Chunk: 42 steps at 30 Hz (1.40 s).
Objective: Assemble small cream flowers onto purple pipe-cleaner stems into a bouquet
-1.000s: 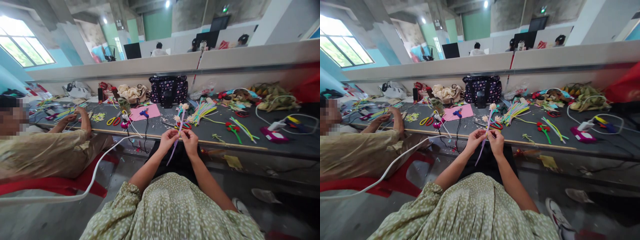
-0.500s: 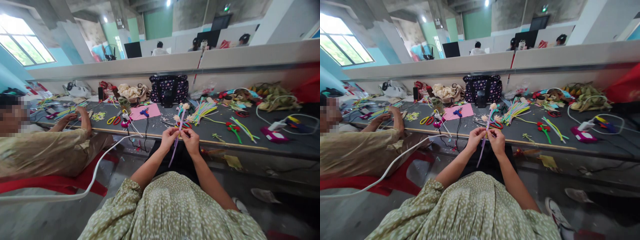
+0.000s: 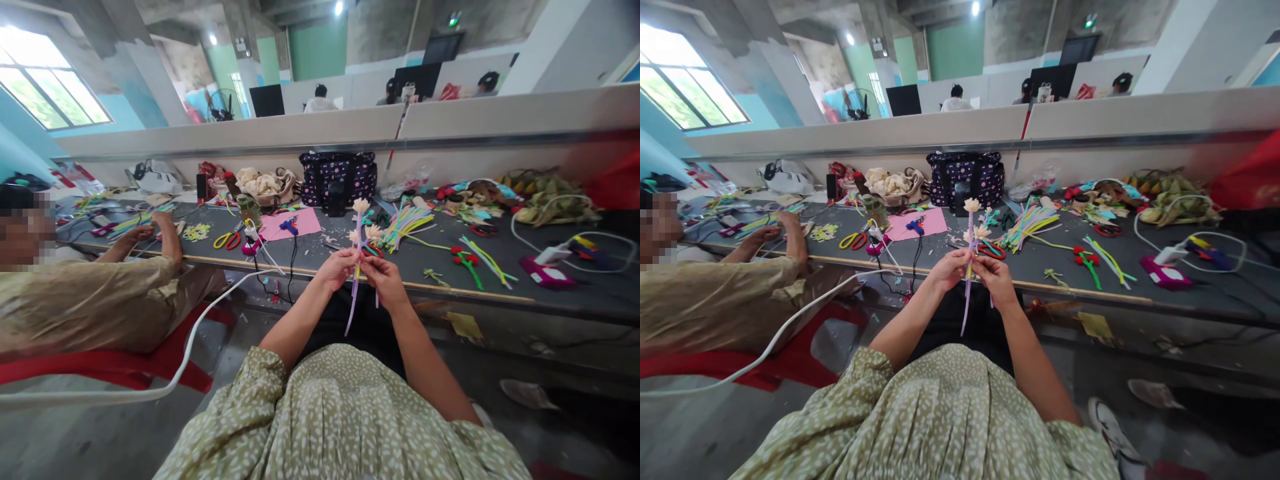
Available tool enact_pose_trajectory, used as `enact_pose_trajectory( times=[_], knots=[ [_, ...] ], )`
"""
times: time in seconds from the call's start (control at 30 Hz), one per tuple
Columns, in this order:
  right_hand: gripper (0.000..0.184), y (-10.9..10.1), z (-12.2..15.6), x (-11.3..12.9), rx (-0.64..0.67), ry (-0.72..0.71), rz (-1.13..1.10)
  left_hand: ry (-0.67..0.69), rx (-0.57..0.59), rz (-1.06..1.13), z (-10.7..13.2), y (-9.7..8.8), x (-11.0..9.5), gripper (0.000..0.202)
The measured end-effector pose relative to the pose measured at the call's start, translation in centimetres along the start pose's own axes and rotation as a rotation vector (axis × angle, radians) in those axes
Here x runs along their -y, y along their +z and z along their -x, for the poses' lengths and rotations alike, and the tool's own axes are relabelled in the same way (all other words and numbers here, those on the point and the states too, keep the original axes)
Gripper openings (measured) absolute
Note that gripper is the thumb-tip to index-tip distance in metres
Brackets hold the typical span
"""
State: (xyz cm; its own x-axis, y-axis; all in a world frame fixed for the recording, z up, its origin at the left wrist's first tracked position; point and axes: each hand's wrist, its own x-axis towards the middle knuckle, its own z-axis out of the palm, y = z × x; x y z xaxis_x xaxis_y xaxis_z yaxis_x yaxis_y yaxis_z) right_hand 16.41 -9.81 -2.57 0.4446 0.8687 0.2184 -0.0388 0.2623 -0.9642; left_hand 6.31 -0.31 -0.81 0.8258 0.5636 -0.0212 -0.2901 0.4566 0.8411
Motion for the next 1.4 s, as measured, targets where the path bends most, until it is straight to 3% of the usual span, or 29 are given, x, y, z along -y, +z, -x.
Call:
enact_pose_trajectory(
  times=[0.13,0.33,0.63,0.8,0.93,1.03,1.1,1.4],
  knots=[
    [0.027,0.0,0.2,0.4,0.101,0.111,-0.202,-0.043,0.068,0.056,0.1,0.2,0.0,0.037],
    [0.027,0.4,0.5,0.4,0.151,0.2,-0.473,-0.07,0.141,0.132,0.1,0.7,0.1,0.041],
    [0.027,0.9,0.3,0.5,0.049,0.161,-0.377,-0.04,0.054,0.142,-0.4,0.7,0.1,0.043],
    [0.028,0.9,0.2,-0.2,-0.171,0.002,-0.119,0.13,-0.1,-0.019,-0.2,1.1,0.7,0.036],
    [0.03,0.7,0.5,-1.0,-0.289,-0.238,0.407,0.354,-0.246,-0.193,0.1,1.4,1.3,0.032],
    [0.03,0.8,0.9,-1.3,-0.353,-0.365,0.819,0.433,-0.299,-0.27,0.1,1.2,1.8,0.029],
    [0.03,1.0,1.1,-1.3,-0.38,-0.44,0.972,0.458,-0.315,-0.28,0.0,1.0,2.0,0.028],
    [0.023,0.8,1.7,-0.6,-0.301,-0.549,0.997,0.44,-0.263,-0.257,0.5,0.9,1.4,0.028]
  ],
)
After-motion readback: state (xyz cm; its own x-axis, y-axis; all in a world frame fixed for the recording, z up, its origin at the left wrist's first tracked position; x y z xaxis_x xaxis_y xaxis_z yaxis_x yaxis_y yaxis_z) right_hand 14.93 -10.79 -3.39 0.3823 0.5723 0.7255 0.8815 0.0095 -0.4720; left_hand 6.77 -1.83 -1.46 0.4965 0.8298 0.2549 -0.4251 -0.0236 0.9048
